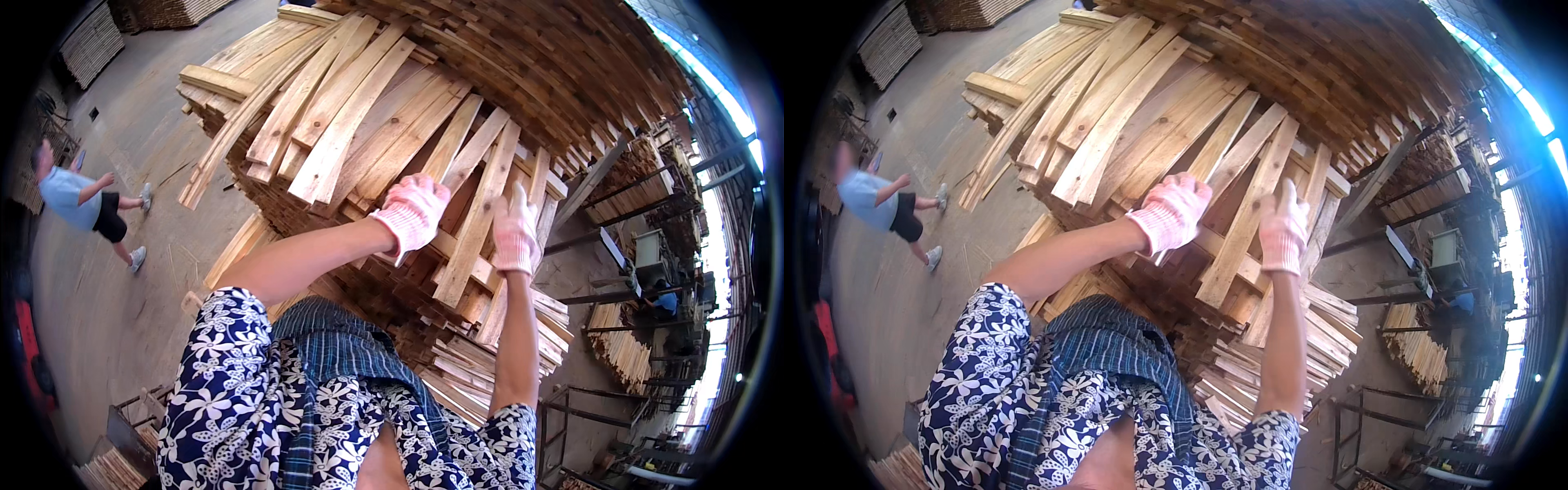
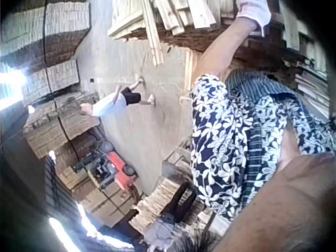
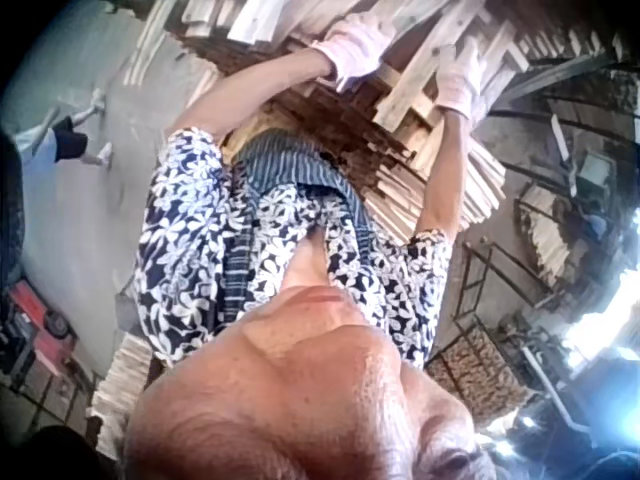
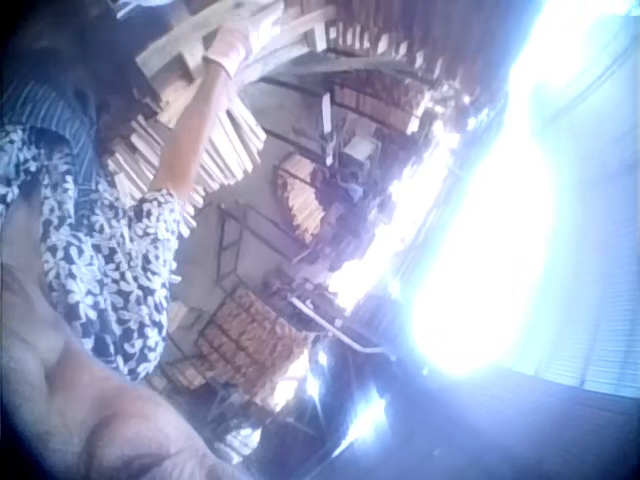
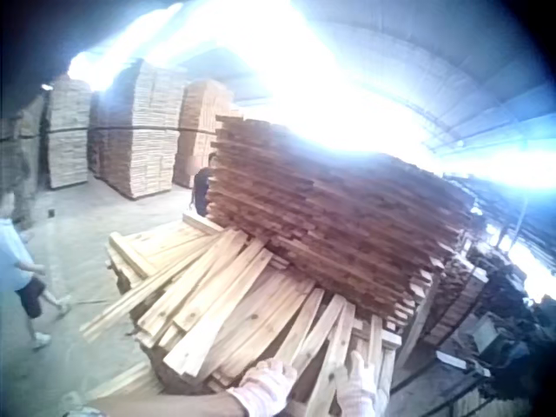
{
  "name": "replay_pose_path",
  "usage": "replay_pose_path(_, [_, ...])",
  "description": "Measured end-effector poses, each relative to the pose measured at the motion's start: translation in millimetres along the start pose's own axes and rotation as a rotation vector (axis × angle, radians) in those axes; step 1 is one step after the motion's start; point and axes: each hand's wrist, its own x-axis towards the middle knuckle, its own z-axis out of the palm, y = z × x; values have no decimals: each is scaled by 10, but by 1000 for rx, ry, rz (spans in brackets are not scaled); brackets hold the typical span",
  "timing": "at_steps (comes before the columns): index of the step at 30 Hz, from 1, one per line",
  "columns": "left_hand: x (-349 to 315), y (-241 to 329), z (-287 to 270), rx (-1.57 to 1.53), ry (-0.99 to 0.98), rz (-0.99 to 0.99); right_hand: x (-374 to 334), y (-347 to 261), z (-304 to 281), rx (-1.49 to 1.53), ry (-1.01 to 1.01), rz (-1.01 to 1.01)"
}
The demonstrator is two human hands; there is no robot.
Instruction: The person repeatedly lifts stacks of wooden planks from a large pile and places them onto a metal rack. They wear pink gloves and handle the lumber by hand, moving from the pile to the rack in a continuous loop.
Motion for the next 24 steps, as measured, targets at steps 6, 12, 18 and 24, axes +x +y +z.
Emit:
replay_pose_path(6, [-92, -11, 27, -409, 153, -31, 331, -66, 619, -13, -106, 143])
replay_pose_path(12, [-22, 49, 84, -312, 86, -11, 315, -11, 610, 134, -122, 158])
replay_pose_path(18, [165, 43, 258, -9, 368, -4, 303, -92, 647, 267, -82, 189])
replay_pose_path(24, [193, -203, 81, -79, 300, -136, 369, -220, 840, 184, -66, 156])
